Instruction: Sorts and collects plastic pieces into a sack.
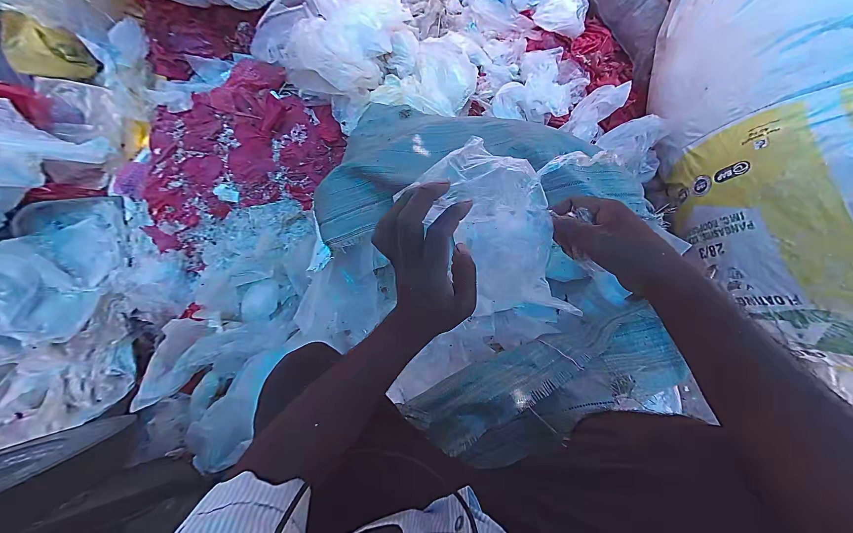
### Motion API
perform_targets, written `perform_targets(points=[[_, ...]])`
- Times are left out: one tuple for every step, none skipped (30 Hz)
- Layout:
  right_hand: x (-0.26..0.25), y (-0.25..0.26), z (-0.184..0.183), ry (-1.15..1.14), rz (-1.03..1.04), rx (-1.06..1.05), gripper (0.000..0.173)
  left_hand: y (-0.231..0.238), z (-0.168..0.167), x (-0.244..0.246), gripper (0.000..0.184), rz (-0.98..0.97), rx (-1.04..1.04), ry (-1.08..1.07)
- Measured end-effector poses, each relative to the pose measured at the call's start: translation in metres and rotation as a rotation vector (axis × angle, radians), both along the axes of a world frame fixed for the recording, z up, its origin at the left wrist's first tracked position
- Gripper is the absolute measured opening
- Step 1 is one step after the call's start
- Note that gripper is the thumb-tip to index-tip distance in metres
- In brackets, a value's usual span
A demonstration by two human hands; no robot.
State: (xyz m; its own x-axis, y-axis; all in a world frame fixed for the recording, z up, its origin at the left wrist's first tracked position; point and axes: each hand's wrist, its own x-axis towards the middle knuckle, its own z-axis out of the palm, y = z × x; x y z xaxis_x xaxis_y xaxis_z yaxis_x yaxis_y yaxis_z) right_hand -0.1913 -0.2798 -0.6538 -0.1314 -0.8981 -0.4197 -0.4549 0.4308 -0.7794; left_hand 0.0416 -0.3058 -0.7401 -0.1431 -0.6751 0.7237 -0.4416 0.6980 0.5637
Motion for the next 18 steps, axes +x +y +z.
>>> perform_targets(points=[[0.003,-0.001,-0.001,0.039,0.004,-0.021,0.011,0.005,0.002,-0.004,0.034,-0.097,0.029,0.047],[0.007,-0.001,-0.003,0.072,0.026,-0.041,0.012,0.01,0.001,-0.009,0.037,-0.183,0.098,0.044],[0.013,0.0,-0.004,0.107,0.06,-0.054,0.013,0.013,-0.003,-0.013,0.047,-0.247,0.198,0.0],[0.022,0.003,-0.004,0.139,0.094,-0.067,0.014,0.015,-0.009,-0.018,0.059,-0.287,0.311,-0.055],[0.032,0.004,-0.003,0.168,0.131,-0.073,0.014,0.013,-0.018,-0.021,0.065,-0.306,0.414,-0.086],[0.04,0.005,-0.003,0.184,0.171,-0.062,0.015,0.009,-0.026,-0.024,0.062,-0.307,0.493,-0.087],[0.046,0.004,-0.003,0.195,0.206,-0.05,0.015,0.004,-0.033,-0.026,0.051,-0.303,0.53,-0.057],[0.049,0.004,-0.003,0.214,0.235,-0.051,0.015,-0.002,-0.038,-0.028,0.036,-0.288,0.525,-0.031],[0.05,0.003,-0.004,0.234,0.261,-0.057,0.015,-0.006,-0.04,-0.028,0.023,-0.276,0.495,-0.021],[0.05,0.002,-0.004,0.252,0.285,-0.069,0.014,-0.009,-0.042,-0.028,0.016,-0.277,0.455,-0.019],[0.049,0.001,-0.004,0.262,0.296,-0.081,0.014,-0.013,-0.044,-0.027,0.014,-0.287,0.421,-0.024],[0.048,0.001,-0.005,0.268,0.301,-0.085,0.014,-0.016,-0.047,-0.025,0.013,-0.295,0.388,-0.037],[0.047,0.001,-0.004,0.269,0.312,-0.077,0.015,-0.021,-0.05,-0.021,0.013,-0.3,0.352,-0.051],[0.046,0.001,-0.002,0.261,0.312,-0.063,0.017,-0.027,-0.052,-0.017,0.014,-0.302,0.334,-0.055],[0.044,0.002,-0.001,0.247,0.295,-0.05,0.019,-0.033,-0.055,-0.012,0.013,-0.293,0.351,-0.047],[0.039,0.003,0.003,0.222,0.262,-0.029,0.021,-0.043,-0.059,-0.003,0.013,-0.253,0.408,-0.021],[0.03,0.007,0.01,0.189,0.218,-0.001,0.024,-0.053,-0.065,0.01,0.014,-0.158,0.508,0.018],[0.016,0.012,0.019,0.164,0.176,0.014,0.026,-0.065,-0.07,0.026,0.017,-0.032,0.639,0.087]])
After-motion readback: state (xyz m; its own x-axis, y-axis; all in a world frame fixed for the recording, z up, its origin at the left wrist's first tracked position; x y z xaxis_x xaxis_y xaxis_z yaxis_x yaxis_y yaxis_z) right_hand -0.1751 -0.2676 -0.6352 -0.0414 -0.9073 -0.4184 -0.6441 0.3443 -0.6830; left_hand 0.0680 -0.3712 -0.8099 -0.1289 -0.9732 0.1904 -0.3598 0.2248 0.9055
